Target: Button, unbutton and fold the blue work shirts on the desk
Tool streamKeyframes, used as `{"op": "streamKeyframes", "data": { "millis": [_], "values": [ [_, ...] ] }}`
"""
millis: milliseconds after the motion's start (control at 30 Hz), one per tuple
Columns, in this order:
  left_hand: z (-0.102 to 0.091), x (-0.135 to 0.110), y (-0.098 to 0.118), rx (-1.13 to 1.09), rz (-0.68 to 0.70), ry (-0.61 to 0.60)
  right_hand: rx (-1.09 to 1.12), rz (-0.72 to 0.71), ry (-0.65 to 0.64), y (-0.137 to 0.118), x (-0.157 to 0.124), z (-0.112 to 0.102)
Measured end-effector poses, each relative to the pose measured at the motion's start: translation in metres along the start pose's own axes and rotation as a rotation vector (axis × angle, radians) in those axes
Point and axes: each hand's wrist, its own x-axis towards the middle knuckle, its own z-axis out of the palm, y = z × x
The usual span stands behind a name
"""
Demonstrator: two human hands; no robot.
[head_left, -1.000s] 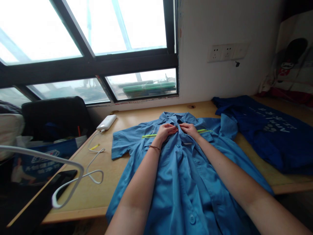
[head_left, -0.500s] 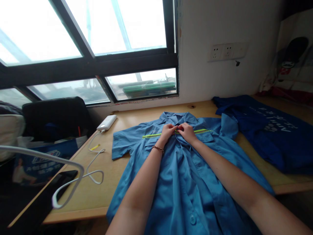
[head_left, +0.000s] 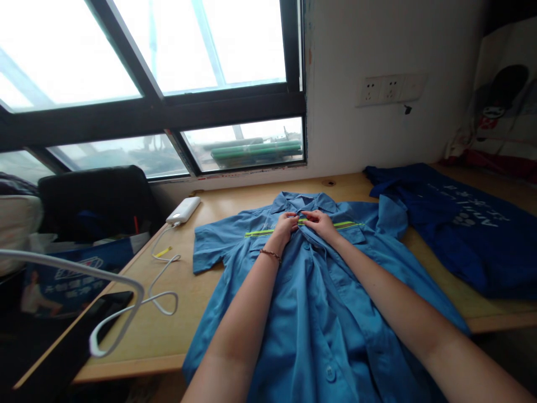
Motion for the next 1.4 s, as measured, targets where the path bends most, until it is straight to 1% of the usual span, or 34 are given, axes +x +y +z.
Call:
{"op": "streamKeyframes", "data": {
  "millis": [167,267,400,633,767,867,967,1067,1133,1200,1233,1300,1333,1400],
  "values": [
    [0.002,-0.002,0.000,-0.010,0.015,0.027,0.017,0.054,-0.022,0.000,0.001,-0.001],
    [0.003,-0.002,-0.001,-0.021,0.028,0.047,0.029,0.091,-0.015,0.001,0.002,0.000],
    [0.004,-0.001,-0.002,-0.066,0.065,0.057,0.046,0.131,-0.028,0.002,0.004,0.001],
    [0.001,0.000,-0.005,-0.123,0.165,0.026,0.125,0.181,-0.045,0.001,0.006,0.000],
    [0.003,-0.001,-0.007,-0.052,0.229,0.025,0.224,0.203,-0.099,0.004,0.004,-0.006],
    [0.005,-0.003,-0.008,0.002,0.271,-0.022,0.292,0.238,-0.153,0.005,0.003,-0.009],
    [0.005,-0.003,-0.007,-0.003,0.268,-0.062,0.276,0.235,-0.177,0.004,0.005,-0.009],
    [0.002,-0.001,-0.006,-0.025,0.247,-0.073,0.086,0.187,-0.139,-0.003,0.005,-0.007],
    [0.000,0.000,-0.006,-0.047,0.246,-0.064,-0.101,0.139,-0.039,-0.011,0.002,-0.004],
    [-0.001,0.002,-0.007,-0.060,0.273,-0.047,-0.349,0.051,0.049,-0.023,-0.005,-0.001],
    [-0.002,0.004,-0.008,-0.061,0.292,-0.041,-0.486,-0.003,0.058,-0.030,-0.010,0.001],
    [-0.002,0.008,-0.010,-0.056,0.324,-0.033,-0.764,-0.089,0.026,-0.044,-0.021,0.006],
    [-0.002,0.010,-0.011,-0.052,0.331,-0.026,-0.862,-0.094,0.003,-0.050,-0.026,0.008],
    [-0.001,0.018,-0.014,-0.051,0.328,0.011,-1.000,-0.046,-0.006,-0.059,-0.034,0.012]
  ]
}}
